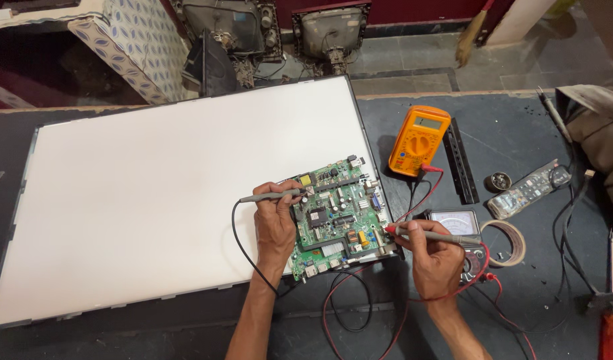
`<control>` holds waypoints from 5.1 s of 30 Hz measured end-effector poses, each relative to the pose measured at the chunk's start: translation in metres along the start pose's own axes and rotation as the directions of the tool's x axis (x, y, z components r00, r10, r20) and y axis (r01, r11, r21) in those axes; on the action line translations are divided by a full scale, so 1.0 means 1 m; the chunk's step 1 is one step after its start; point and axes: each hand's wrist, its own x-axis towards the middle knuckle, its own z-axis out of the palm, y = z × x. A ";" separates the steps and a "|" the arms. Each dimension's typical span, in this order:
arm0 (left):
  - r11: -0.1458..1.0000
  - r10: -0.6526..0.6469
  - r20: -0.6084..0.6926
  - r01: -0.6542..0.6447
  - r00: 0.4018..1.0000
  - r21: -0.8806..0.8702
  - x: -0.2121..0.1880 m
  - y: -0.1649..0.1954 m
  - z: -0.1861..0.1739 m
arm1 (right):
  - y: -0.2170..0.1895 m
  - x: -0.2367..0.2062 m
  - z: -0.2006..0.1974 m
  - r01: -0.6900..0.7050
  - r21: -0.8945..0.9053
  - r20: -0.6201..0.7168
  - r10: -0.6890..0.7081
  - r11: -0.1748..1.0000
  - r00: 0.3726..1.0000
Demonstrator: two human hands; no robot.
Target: The person uses a multimeter to test various points on a green circuit board. They hold the multimeter probes against different components on the board while checking the readings on the multimeter display.
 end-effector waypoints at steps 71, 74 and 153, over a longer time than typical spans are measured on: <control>0.999 -0.047 -0.007 0.047 0.999 -0.015 0.001 -0.004 -0.001 | 0.011 -0.009 0.006 0.159 -0.246 -0.016 -0.168 0.956 0.986; 0.999 -0.050 -0.006 0.050 0.999 -0.015 -0.001 -0.003 -0.001 | 0.009 -0.009 0.006 0.137 -0.231 -0.017 -0.145 0.963 0.989; 0.999 -0.021 -0.014 0.022 1.000 0.032 -0.001 -0.005 -0.001 | 0.001 -0.009 0.007 0.062 -0.181 -0.005 -0.064 0.981 0.998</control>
